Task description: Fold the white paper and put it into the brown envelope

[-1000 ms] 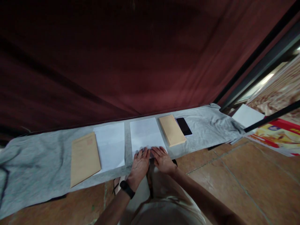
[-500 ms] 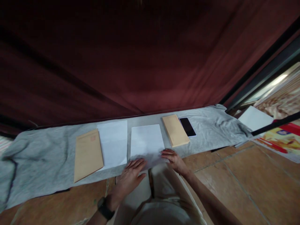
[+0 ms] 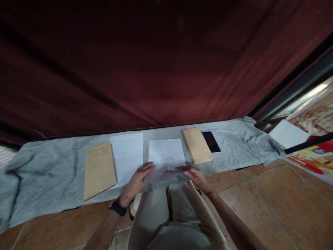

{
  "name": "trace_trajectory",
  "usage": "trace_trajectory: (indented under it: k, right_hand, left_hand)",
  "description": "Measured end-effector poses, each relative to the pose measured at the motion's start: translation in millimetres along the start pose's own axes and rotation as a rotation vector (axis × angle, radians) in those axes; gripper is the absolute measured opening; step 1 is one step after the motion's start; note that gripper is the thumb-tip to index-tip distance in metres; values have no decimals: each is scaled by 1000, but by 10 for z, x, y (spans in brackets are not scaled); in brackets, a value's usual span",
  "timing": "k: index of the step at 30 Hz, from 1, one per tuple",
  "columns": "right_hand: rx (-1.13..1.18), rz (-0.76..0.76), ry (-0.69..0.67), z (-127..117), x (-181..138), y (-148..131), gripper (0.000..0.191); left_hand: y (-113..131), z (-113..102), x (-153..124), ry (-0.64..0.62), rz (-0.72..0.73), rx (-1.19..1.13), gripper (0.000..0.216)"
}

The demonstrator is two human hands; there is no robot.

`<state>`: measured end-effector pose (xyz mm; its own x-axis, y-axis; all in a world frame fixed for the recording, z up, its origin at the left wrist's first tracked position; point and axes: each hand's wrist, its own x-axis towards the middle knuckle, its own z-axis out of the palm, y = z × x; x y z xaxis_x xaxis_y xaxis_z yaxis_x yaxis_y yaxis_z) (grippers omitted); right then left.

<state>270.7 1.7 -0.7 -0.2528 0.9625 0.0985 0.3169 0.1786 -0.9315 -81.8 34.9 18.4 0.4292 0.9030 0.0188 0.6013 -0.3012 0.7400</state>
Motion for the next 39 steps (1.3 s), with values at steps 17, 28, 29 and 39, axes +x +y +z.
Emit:
trace_trajectory:
  k: [17,28,29,39]
  right_hand:
    - [-115,108,197,112,205,65,25]
    - [-97,189,421,355,485,24,36]
    - [-96,183,437,367,520,16,36]
    - [-157,238,510,422,720,2,34]
  left_hand:
    - [81,-52,33,107,-113,-120,27]
    - [135,20,306,363,-302,-127,40]
    - [144,20,328,377,-315,-116,40]
    - [145,52,512,449,-351,-97,34]
